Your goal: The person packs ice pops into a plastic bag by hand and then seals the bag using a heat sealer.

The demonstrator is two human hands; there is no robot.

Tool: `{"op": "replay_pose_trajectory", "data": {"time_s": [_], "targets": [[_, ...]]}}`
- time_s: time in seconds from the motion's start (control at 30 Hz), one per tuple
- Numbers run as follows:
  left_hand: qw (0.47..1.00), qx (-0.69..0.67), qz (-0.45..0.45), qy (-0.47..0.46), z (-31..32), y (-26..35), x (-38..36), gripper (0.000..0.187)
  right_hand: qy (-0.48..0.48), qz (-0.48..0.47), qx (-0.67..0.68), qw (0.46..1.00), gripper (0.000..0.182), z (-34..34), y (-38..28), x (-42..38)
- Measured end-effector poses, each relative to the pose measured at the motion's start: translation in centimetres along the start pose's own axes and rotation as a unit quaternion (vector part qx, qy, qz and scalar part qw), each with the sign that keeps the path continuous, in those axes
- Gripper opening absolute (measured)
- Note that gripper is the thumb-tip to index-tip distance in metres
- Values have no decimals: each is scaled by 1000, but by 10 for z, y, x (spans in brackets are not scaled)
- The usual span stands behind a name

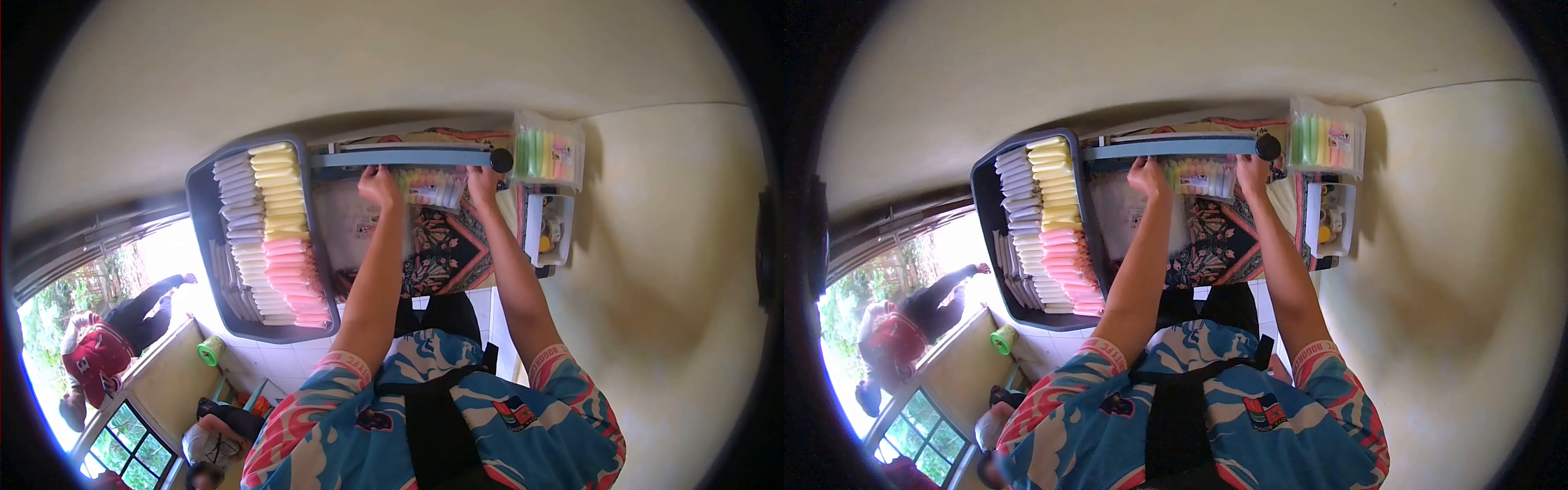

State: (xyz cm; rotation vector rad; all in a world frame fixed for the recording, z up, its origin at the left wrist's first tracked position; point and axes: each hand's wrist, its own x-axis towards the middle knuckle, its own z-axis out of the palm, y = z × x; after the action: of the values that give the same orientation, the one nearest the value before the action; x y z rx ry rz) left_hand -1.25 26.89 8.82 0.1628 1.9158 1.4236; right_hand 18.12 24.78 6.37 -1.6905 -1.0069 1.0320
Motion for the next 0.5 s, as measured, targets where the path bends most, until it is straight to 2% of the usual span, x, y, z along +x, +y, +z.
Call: {"op": "replay_pose_trajectory", "data": {"time_s": [0.03,0.1,0.2,0.27,0.37,0.47,0.5], "targets": [[1000,-26,3,6,3,-3,0,16,14,-33,-54,998,13,1,36,9],[997,-80,9,19,7,-9,-2,16,23,-70,-105,992,12,-2,48,11],[992,-126,11,-1,5,-3,-7,17,17,-70,-108,992,13,-2,12,2],[994,-109,12,6,5,4,-10,18,29,-56,-124,990,19,1,1,0],[992,-112,41,27,11,-15,-1,18,79,-84,-297,948,18,5,-6,-1],[983,-172,56,38,20,-24,3,19,101,-137,-291,941,16,9,-12,-3],[978,-199,58,38,22,-25,2,20,97,-123,-300,941,15,10,-17,-5]]}}
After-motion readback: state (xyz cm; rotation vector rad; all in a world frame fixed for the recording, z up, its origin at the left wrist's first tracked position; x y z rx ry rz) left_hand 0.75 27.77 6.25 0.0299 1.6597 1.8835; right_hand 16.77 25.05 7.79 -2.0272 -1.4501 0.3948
